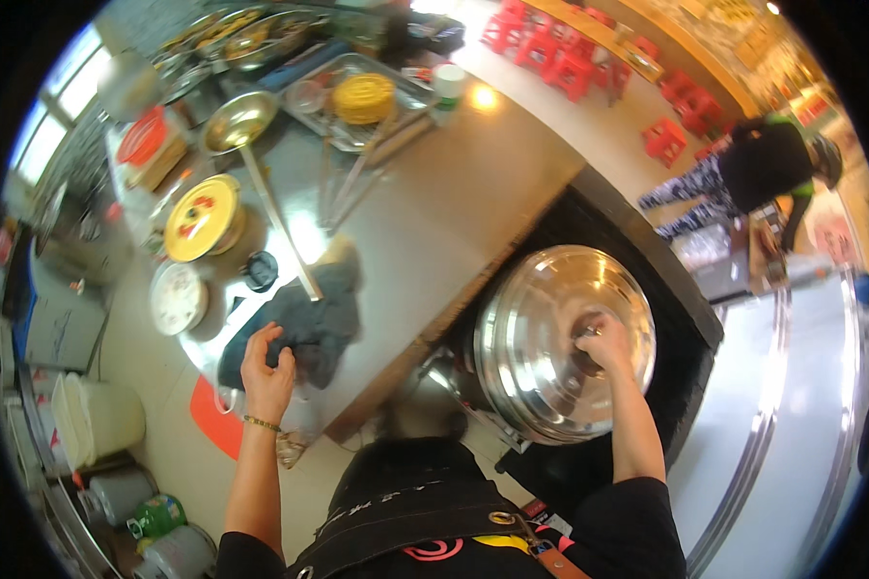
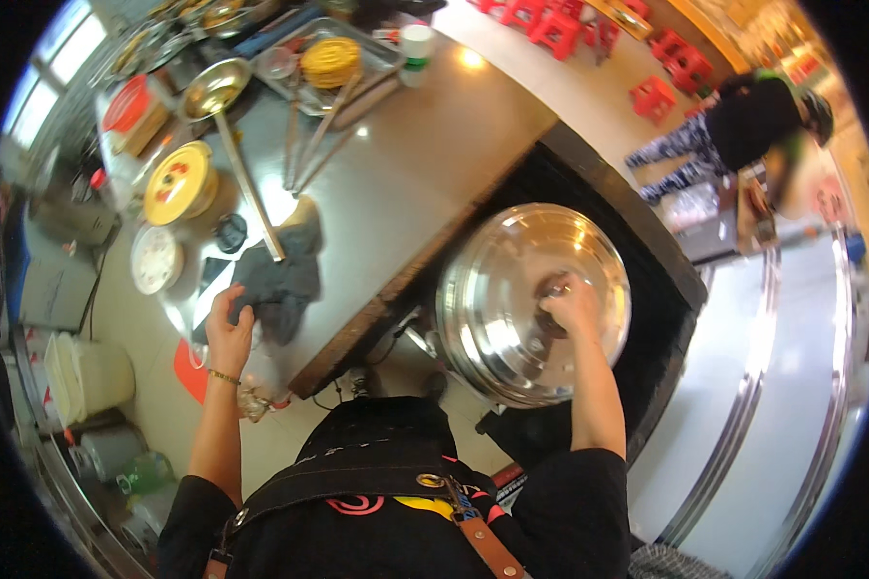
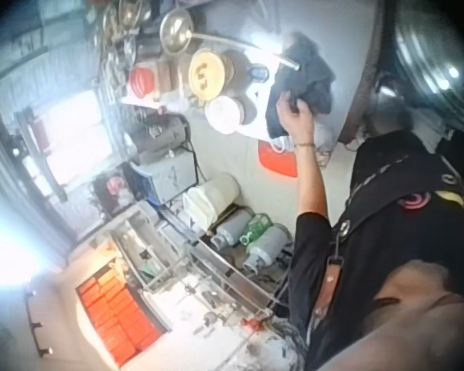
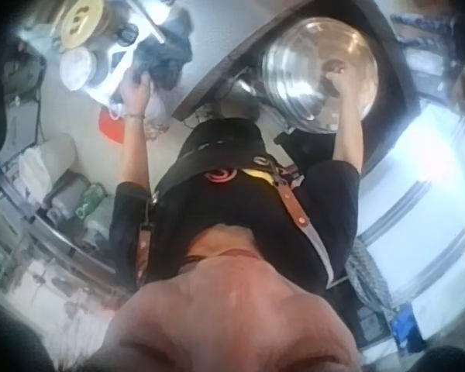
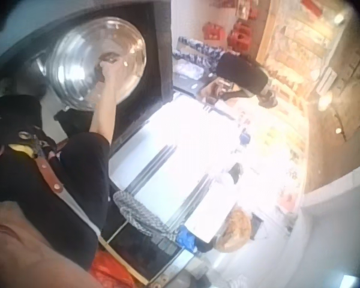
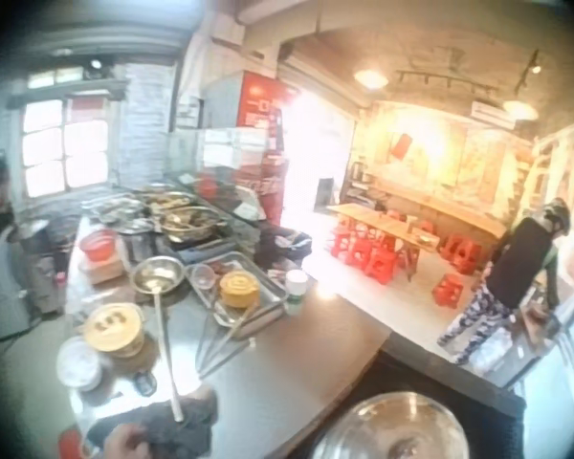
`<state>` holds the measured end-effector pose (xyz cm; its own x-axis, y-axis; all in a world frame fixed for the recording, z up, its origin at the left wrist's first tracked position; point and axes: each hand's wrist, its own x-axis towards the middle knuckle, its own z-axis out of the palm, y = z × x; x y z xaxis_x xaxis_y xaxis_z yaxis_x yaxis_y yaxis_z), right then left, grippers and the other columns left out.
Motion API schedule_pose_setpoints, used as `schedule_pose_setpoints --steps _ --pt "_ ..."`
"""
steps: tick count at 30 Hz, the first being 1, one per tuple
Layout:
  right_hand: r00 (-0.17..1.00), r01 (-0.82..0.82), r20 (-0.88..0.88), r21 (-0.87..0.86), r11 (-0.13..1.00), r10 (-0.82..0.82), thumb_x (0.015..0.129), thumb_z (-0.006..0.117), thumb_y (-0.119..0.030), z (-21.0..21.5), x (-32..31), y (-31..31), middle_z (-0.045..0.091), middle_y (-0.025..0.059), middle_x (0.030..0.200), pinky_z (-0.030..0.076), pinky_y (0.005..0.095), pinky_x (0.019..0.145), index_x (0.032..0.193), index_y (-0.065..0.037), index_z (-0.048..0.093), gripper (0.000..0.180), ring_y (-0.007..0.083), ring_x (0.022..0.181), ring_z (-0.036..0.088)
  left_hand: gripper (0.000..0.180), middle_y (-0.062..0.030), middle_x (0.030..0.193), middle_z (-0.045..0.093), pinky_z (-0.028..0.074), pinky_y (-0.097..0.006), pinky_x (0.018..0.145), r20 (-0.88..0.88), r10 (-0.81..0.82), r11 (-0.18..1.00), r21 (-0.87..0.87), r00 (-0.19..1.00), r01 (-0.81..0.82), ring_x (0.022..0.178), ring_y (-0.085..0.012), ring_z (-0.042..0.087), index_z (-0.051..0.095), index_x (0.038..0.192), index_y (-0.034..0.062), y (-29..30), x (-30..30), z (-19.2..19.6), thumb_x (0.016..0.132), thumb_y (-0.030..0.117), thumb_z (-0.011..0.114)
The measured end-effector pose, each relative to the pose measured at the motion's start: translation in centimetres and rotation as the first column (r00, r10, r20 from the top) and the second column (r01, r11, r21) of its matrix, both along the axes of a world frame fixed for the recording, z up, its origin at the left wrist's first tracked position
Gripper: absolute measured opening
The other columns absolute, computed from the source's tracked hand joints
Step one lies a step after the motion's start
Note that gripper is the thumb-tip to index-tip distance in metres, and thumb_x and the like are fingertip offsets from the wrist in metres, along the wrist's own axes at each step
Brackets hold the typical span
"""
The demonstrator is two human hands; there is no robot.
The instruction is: The person assembles a food order by placing various ingredients into a plastic bowl using tongs, then adds broth from a large pot using a ladle. The person places the finished bowl on the counter and briefly touches their face.
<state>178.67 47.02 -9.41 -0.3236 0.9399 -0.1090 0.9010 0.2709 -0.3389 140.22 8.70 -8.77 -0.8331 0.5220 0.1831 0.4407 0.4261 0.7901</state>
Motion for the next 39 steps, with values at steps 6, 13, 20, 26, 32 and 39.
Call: schedule_pose_setpoints --steps 6,13,20,26,32,39 --pt "0.987 -0.151 -0.047 -0.009 0.988 0.15 0.057 0.069 -0.013 -1.6 2.7 1.3 0.069 0.0118 0.088 0.051 0.0346 0.077 0.094 -0.008 0.07 0.038 0.0268 0.085 0.067 0.018 -0.004 0.087 0.063 0.048 -0.023 0.068 0.321 0.277 0.922 0.176 0.906 -0.345 0.077 -0.009 0.058 0.062 0.103 -0.0006 -9.1 -4.9 1.5 0.085 0.003 0.059" --pt "0.987 -0.114 -0.116 -0.006 0.993 0.113 0.069 0.069 -0.015 7.3 -7.5 -1.3 0.066 0.0113 0.078 0.049 0.0296 0.066 0.102 0.006 0.066 0.039 0.0184 0.072 0.063 0.024 -0.0049 0.085 0.063 0.048 -0.024 0.066 0.465 0.545 0.688 0.226 0.697 -0.689 0.075 -0.0114 0.059 0.06 0.101 -0.002 -13.3 -13.6 -0.9 0.084 0.015 0.064" --pt "0.883 -0.454 -0.252 -0.248 0.856 0.396 0.075 0.069 -0.009 9.0 -16.5 -8.0 0.059 0.0023 0.07 0.046 0.0255 0.062 0.099 0.005 0.066 0.028 0.0104 0.066 0.055 0.035 -0.0081 0.084 0.065 0.05 -0.027 0.06 0.503 0.594 0.698 0.066 0.628 -0.713 0.07 -0.0141 0.061 0.062 0.099 -0.0022 -12.4 -20.4 -2.1 0.079 0.025 0.07" --pt "0.859 -0.512 -0.156 -0.309 0.802 0.488 0.076 0.07 -0.018 8.7 -19.6 -11.8 0.067 0.0111 0.078 0.051 0.0327 0.07 0.107 0.0 0.066 0.036 0.0207 0.072 0.064 0.033 -0.0103 0.084 0.067 0.049 -0.028 0.057 0.457 0.619 0.724 -0.017 0.639 -0.69 0.067 -0.0146 0.061 0.064 0.097 -0.0025 -12.1 -23.8 -1.9 0.078 0.024 0.071" --pt "0.838 -0.544 -0.185 -0.358 0.759 0.513 0.078 0.069 -0.019 9.4 -21.9 -14.0 0.068 0.0127 0.083 0.052 0.033 0.072 0.108 0.0 0.066 0.036 0.0222 0.076 0.065 0.022 -0.0052 0.075 0.063 0.046 -0.026 0.053 0.601 0.523 0.68 0.134 0.605 -0.721 0.06 -0.012 0.056 0.064 0.089 -0.0012 -12.8 -25.6 -2.9 0.078 0.017 0.07" --pt "0.667 -0.742 -0.384 -0.414 0.527 0.638 0.082 0.067 -0.023 9.7 -30.4 -19.6 0.069 0.0134 0.088 0.052 0.0323 0.073 0.107 0.0 0.066 0.034 0.0206 0.079 0.066 0.014 0.0032 0.072 0.057 0.039 -0.023 0.052 0.688 0.451 0.573 0.265 0.568 -0.775 0.061 -0.0077 0.051 0.06 0.09 0.0074 -13.7 -24.4 -0.3 0.082 0.016 0.067"
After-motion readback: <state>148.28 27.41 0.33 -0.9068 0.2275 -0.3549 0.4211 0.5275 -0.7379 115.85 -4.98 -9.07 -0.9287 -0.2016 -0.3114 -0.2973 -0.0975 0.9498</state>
